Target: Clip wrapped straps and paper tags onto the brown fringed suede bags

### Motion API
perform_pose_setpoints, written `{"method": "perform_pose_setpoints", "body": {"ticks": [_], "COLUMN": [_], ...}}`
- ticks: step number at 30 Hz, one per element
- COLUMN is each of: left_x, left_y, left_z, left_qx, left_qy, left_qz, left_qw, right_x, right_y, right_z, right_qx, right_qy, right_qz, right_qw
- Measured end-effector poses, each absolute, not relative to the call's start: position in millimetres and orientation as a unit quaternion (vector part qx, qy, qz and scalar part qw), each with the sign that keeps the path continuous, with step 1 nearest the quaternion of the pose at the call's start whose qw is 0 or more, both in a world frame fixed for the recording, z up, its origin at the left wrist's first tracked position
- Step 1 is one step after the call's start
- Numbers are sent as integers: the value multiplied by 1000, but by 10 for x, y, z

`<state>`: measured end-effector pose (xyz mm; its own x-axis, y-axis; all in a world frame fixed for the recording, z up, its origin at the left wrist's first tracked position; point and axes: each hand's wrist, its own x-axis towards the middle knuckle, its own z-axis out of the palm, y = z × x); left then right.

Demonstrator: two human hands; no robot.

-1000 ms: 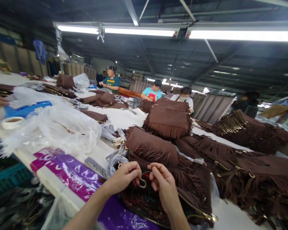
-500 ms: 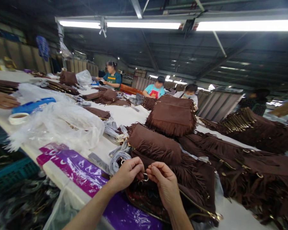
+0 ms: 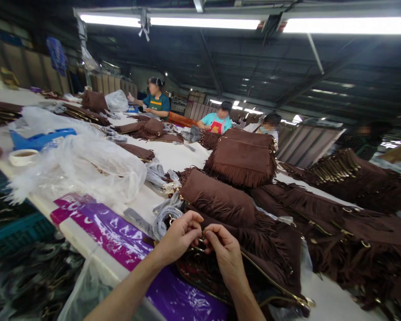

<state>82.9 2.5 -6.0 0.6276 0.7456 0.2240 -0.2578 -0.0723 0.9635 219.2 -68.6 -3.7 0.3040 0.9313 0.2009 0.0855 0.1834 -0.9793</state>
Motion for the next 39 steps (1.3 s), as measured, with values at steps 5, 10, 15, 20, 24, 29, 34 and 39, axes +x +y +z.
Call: {"method": "perform_pose_setpoints", "body": {"ticks": [5, 10, 15, 20, 24, 29, 34, 39], "left_x": [850, 839, 838, 852, 866, 880, 853, 840], "left_y": [-1, 0, 6, 18, 10, 0, 11, 47], "left_z": [-90, -76, -81, -113, -130, -152, -130, -127], "left_qx": [617, 614, 623, 627, 613, 584, 586, 578], "left_qy": [206, 218, 226, 227, 234, 227, 230, 228], "left_qz": [388, 390, 388, 395, 403, 411, 395, 364], "left_qw": [652, 651, 640, 632, 638, 662, 669, 693], "right_x": [2175, 2177, 2184, 2192, 2184, 2154, 2172, 2199], "right_y": [-686, -694, -693, -698, -701, -698, -731, -731], "right_z": [-33, -41, -53, -65, -85, -72, -25, -41], "right_qx": [-532, -537, -537, -543, -552, -545, -523, -498], "right_qy": [-476, -473, -483, -508, -571, -622, -656, -685], "right_qz": [368, 367, 363, 338, 247, 150, 127, 134], "right_qw": [596, 594, 589, 576, 555, 542, 529, 514]}}
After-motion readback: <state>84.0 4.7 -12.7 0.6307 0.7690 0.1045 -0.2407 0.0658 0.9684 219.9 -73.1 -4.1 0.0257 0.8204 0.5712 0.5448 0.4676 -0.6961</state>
